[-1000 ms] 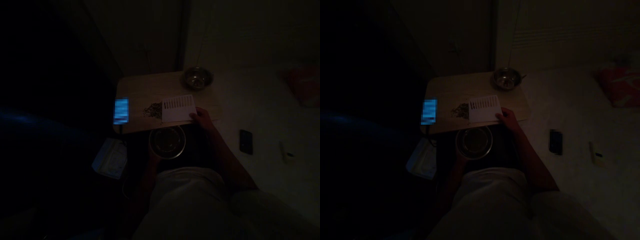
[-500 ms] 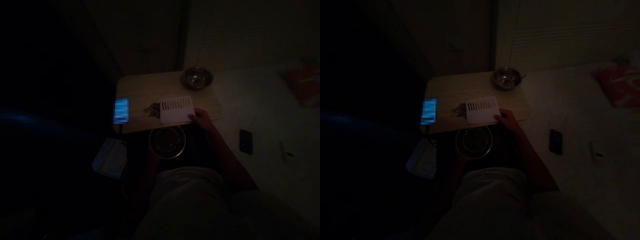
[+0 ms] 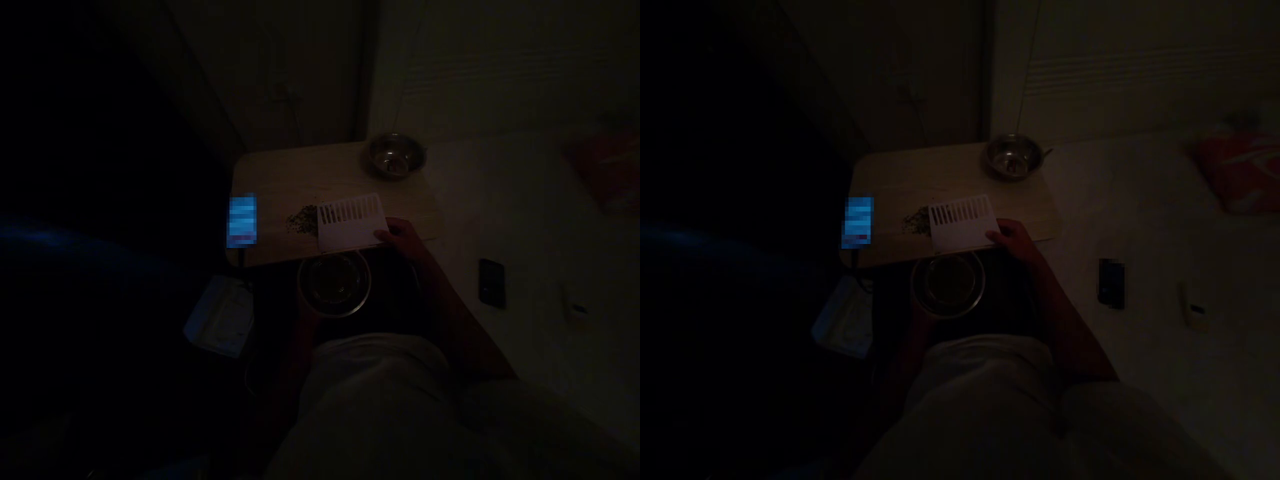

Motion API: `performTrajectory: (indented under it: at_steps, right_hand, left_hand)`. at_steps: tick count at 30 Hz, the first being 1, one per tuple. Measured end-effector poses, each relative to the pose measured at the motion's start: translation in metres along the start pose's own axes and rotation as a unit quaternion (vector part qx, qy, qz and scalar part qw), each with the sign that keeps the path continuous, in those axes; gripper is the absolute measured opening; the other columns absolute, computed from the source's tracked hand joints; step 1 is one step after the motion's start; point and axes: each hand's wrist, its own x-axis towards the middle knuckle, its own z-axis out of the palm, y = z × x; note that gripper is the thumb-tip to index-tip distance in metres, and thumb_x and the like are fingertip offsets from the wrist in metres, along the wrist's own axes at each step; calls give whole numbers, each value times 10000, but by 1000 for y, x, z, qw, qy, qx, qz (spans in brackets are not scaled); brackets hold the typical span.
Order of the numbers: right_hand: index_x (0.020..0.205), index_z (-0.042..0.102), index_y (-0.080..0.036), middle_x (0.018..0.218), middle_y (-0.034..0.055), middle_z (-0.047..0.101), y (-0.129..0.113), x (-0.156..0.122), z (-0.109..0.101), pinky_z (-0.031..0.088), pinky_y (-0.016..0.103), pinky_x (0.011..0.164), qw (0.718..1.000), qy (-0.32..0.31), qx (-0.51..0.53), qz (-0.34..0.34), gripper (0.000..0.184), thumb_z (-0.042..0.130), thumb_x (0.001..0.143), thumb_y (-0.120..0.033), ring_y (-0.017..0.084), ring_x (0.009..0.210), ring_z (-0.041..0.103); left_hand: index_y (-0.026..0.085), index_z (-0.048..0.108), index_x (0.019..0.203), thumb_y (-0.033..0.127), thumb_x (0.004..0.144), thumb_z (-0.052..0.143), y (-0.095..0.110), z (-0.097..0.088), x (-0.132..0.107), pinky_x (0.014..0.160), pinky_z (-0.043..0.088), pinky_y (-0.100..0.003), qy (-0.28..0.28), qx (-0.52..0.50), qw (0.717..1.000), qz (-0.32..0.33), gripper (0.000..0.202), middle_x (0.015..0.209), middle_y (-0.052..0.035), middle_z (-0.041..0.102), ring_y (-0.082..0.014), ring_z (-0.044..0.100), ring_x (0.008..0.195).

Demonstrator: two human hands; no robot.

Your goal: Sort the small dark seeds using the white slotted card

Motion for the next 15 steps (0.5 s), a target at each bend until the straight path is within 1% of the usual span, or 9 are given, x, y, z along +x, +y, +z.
performTrajectory:
  at_steps: [4, 6, 7, 9, 11, 15]
  right_hand:
    - [933, 820, -197, 907, 64, 803, 2, 0, -1, 580, 366, 754, 1000, 4, 4, -1, 503, 828, 701, -643, 242, 823, 725]
    - [929, 820, -199, 911, 63, 805, 3, 0, -1, 582, 369, 762, 1000, 4, 9, -2, 497, 831, 699, -639, 242, 825, 727]
    - [931, 820, -198, 919, 64, 806, 4, 1, -2, 584, 372, 771, 1000, 5, 11, -2, 497, 833, 698, -637, 242, 833, 729]
    - [933, 820, -193, 931, 69, 807, 4, 1, -2, 584, 374, 781, 1000, 7, 13, -3, 501, 835, 698, -635, 245, 845, 730]
    - [935, 821, -191, 934, 73, 806, 3, 1, -2, 585, 373, 771, 1000, 7, 12, -2, 505, 837, 696, -635, 247, 845, 729]
    - [919, 821, -196, 887, 61, 802, 1, 0, -2, 586, 368, 758, 1000, 3, 19, 0, 502, 843, 682, -638, 244, 831, 725]
  left_hand:
    - [207, 706, 1255, 118, 846, 697, -3, -4, 4, 1314, 226, -367, -6, 18, 1000, 3, 419, 1533, -48, 578, -201, 350, 1558]
    - [208, 719, 1231, 95, 813, 723, -4, -6, 5, 1316, 217, -346, -6, 10, 1000, 9, 433, 1526, -42, 585, -204, 336, 1565]
    - [207, 723, 1227, 105, 818, 724, -4, -6, 5, 1315, 218, -341, -5, 3, 1000, 10, 422, 1526, -41, 585, -208, 332, 1566]
    - [213, 715, 1255, 180, 879, 684, -5, -5, 6, 1310, 240, -358, -1, -13, 1000, 6, 378, 1534, -42, 578, -221, 347, 1560]
    - [224, 683, 1315, 241, 927, 638, -6, -2, 6, 1303, 267, -377, 0, -23, 1000, -4, 391, 1550, -44, 561, -227, 368, 1549]
    - [221, 645, 1369, 360, 957, 602, -8, -1, 7, 1276, 329, -443, -20, -28, 998, -50, 437, 1523, -81, 584, -252, 407, 1528]
